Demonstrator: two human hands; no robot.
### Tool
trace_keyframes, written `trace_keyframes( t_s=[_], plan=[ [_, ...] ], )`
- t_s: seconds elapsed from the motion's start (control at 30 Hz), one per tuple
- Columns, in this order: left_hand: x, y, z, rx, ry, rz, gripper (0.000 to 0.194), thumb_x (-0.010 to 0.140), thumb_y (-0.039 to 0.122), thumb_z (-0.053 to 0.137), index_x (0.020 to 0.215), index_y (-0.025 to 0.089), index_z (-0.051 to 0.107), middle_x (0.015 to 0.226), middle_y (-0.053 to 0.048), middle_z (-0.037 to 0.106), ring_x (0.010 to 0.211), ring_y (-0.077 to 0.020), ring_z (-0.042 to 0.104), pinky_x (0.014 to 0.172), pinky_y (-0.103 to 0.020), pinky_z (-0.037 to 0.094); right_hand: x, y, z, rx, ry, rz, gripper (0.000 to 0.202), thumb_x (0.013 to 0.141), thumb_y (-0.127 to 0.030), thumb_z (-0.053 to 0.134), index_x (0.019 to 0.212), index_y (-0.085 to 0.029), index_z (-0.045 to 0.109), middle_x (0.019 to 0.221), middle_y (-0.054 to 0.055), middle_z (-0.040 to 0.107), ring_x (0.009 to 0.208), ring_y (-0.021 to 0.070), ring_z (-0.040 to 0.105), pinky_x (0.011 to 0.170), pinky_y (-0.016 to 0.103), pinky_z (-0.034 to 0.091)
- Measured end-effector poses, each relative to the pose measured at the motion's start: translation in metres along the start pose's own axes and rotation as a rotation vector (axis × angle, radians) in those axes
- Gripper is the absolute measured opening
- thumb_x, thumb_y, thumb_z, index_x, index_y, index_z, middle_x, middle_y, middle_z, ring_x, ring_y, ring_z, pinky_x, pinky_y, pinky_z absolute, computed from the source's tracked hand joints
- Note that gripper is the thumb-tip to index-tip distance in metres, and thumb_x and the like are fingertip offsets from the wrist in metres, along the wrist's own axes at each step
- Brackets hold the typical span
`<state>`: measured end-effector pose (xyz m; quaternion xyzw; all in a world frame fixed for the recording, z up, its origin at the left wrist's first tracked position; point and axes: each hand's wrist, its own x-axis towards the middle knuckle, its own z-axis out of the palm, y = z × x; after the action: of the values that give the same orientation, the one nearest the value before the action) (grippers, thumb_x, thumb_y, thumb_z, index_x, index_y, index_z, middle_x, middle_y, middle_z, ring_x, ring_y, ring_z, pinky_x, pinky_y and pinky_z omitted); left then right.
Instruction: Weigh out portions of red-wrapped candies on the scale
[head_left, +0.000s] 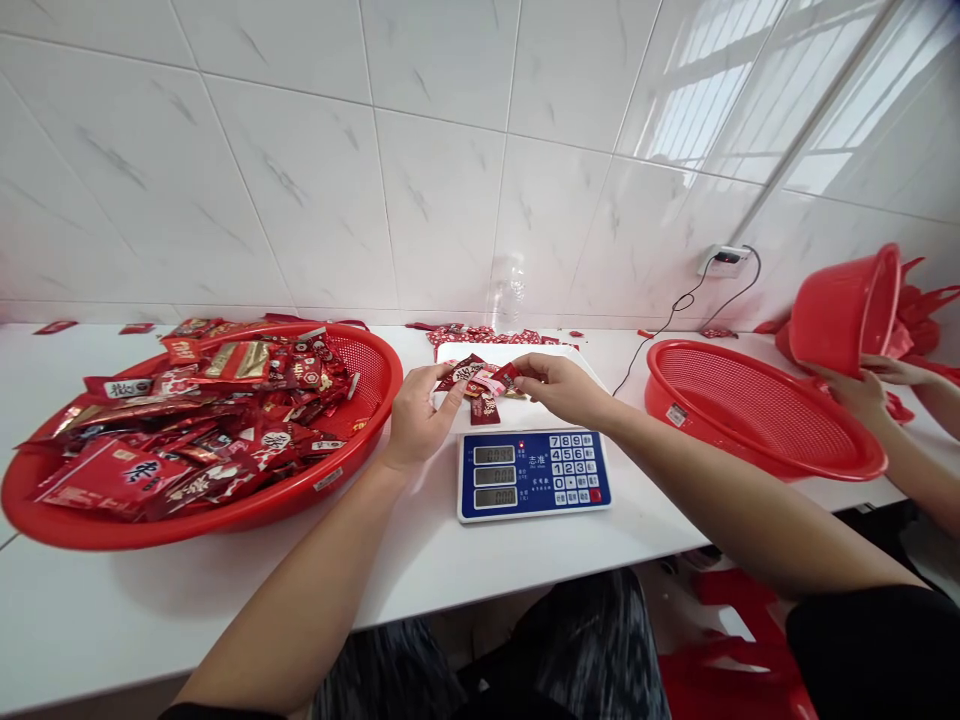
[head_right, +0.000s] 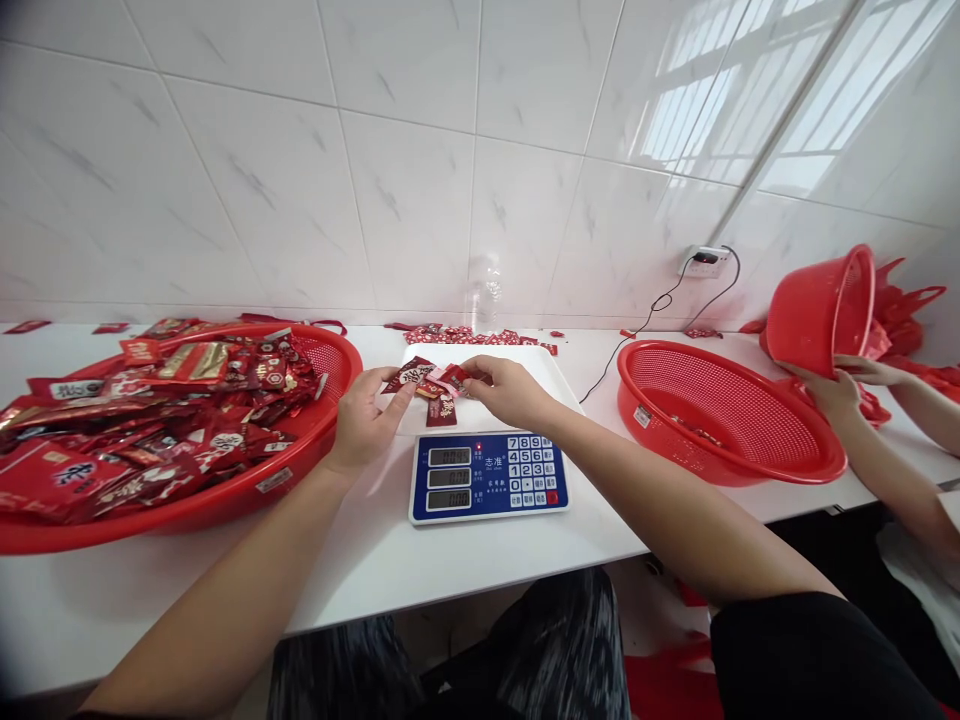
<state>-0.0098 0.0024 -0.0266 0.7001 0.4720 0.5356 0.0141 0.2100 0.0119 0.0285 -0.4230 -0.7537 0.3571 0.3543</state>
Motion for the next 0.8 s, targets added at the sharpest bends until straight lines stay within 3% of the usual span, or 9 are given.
trace_keyframes(
  t_s=[0.23,0.43,0.57,0.7,0.8],
  plan=[
    [-0.007,0.009,-0.002,-0.048,-0.040,0.062,0.022,0.088,0.036,0.055,0.101,0.018,0.061,0.101,-0.007,0.067,0.095,-0.0212,0.061,0.085,-0.035,0.048,-0.001,-0.010,0.019,0.585,-0.095,0.276,0.010,0.084,-0.016,0.057,0.094,-0.017,0.060,0.095,0.007,0.066,0.084,0.0158,0.067,0.074,0.030,0.056],
    [-0.008,0.015,-0.010,-0.082,-0.054,0.010,0.020,0.091,0.034,0.051,0.099,0.019,0.061,0.094,-0.007,0.067,0.088,-0.0201,0.061,0.080,-0.034,0.049,-0.002,-0.021,0.046,0.821,-0.177,0.307,0.015,0.082,-0.016,0.063,0.095,-0.018,0.057,0.092,0.005,0.065,0.083,0.0142,0.065,0.077,0.029,0.055],
    [-0.007,0.033,-0.019,-0.029,-0.182,0.081,0.025,0.096,0.031,0.042,0.106,0.019,0.061,0.100,-0.008,0.068,0.092,-0.0209,0.062,0.083,-0.035,0.048,-0.004,-0.022,0.053,0.908,-0.199,0.282,0.018,0.082,-0.026,0.068,0.096,-0.021,0.058,0.093,0.002,0.063,0.081,0.0122,0.063,0.074,0.025,0.054],
    [0.002,0.046,-0.047,0.147,-0.324,0.144,0.031,0.097,0.032,0.038,0.114,0.021,0.061,0.102,-0.008,0.069,0.095,-0.0230,0.063,0.084,-0.039,0.048,-0.011,-0.018,0.052,0.962,-0.080,0.297,0.019,0.082,-0.035,0.070,0.089,-0.022,0.059,0.088,0.002,0.062,0.075,0.0113,0.060,0.068,0.024,0.054],
    [0.025,0.026,-0.090,0.369,-0.275,0.066,0.030,0.092,0.033,0.046,0.115,0.024,0.062,0.111,-0.009,0.067,0.098,-0.0262,0.063,0.085,-0.041,0.048,-0.021,-0.016,0.046,0.995,-0.028,0.326,0.020,0.080,-0.036,0.072,0.086,-0.021,0.060,0.084,0.003,0.061,0.072,0.0119,0.060,0.062,0.022,0.053]
  ],
)
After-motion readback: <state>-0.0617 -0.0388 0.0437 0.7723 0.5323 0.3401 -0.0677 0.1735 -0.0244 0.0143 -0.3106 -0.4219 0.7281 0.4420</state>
